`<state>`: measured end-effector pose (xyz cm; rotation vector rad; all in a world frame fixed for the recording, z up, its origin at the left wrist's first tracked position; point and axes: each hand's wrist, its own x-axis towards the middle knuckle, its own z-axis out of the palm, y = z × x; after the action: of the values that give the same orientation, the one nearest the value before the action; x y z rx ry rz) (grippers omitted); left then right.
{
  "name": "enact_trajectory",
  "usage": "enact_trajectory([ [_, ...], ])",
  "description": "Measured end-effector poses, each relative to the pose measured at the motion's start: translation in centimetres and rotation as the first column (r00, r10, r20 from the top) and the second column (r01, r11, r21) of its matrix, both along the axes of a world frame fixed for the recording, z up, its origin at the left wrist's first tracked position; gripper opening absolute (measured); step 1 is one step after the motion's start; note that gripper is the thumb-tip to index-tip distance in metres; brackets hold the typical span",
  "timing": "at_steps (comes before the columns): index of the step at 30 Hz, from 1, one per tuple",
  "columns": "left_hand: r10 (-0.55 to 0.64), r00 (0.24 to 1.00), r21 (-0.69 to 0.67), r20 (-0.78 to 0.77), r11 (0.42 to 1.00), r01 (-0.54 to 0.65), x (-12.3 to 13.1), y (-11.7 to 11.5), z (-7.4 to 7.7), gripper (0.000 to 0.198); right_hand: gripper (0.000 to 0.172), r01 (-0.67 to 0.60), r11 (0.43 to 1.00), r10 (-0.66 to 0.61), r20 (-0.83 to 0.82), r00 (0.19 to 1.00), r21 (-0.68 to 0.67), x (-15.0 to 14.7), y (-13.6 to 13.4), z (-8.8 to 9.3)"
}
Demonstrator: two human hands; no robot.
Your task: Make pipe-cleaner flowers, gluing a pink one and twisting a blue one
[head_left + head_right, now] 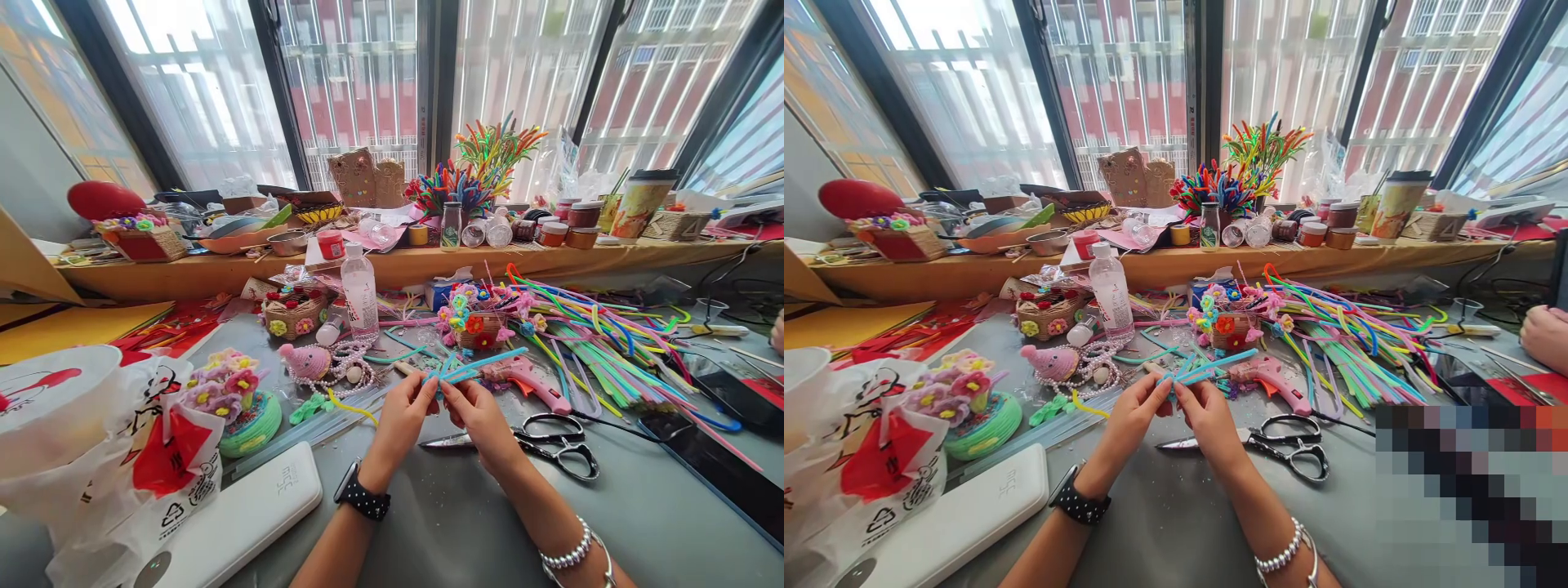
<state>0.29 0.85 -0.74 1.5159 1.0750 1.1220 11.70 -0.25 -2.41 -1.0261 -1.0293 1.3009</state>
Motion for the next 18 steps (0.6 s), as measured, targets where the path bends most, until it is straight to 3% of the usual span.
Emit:
enact_trajectory([
  [4, -0.036, 0.998, -0.028, 0.057, 0.999, 0.038, -0.2, 0.0, 0.4, 0.024, 0.026, 0.021, 0.996, -0.025, 0.040, 0.999, 0.087, 0.2, 0.0, -0.1],
  [10, -0.078, 0.991, -0.068, 0.113, 0.994, 0.086, -0.7, -0.1, 1.3, 0.023, 0.028, 0.061, 0.995, -0.046, -0.162, 0.986, 0.085, 0.9, 0.0, 0.9],
  [13, -0.114, 0.989, -0.078, 0.099, 0.989, 0.122, -0.7, -0.1, 1.3, 0.022, 0.024, 0.063, 0.995, -0.055, -0.111, 0.992, 0.074, 0.8, -0.1, 1.0],
  [18, -0.029, 0.995, -0.013, 0.095, 0.999, 0.030, -0.5, 0.0, 0.8, 0.020, 0.018, 0.096, 0.988, -0.098, 0.006, 0.995, 0.122, 0.6, -0.3, 0.8],
])
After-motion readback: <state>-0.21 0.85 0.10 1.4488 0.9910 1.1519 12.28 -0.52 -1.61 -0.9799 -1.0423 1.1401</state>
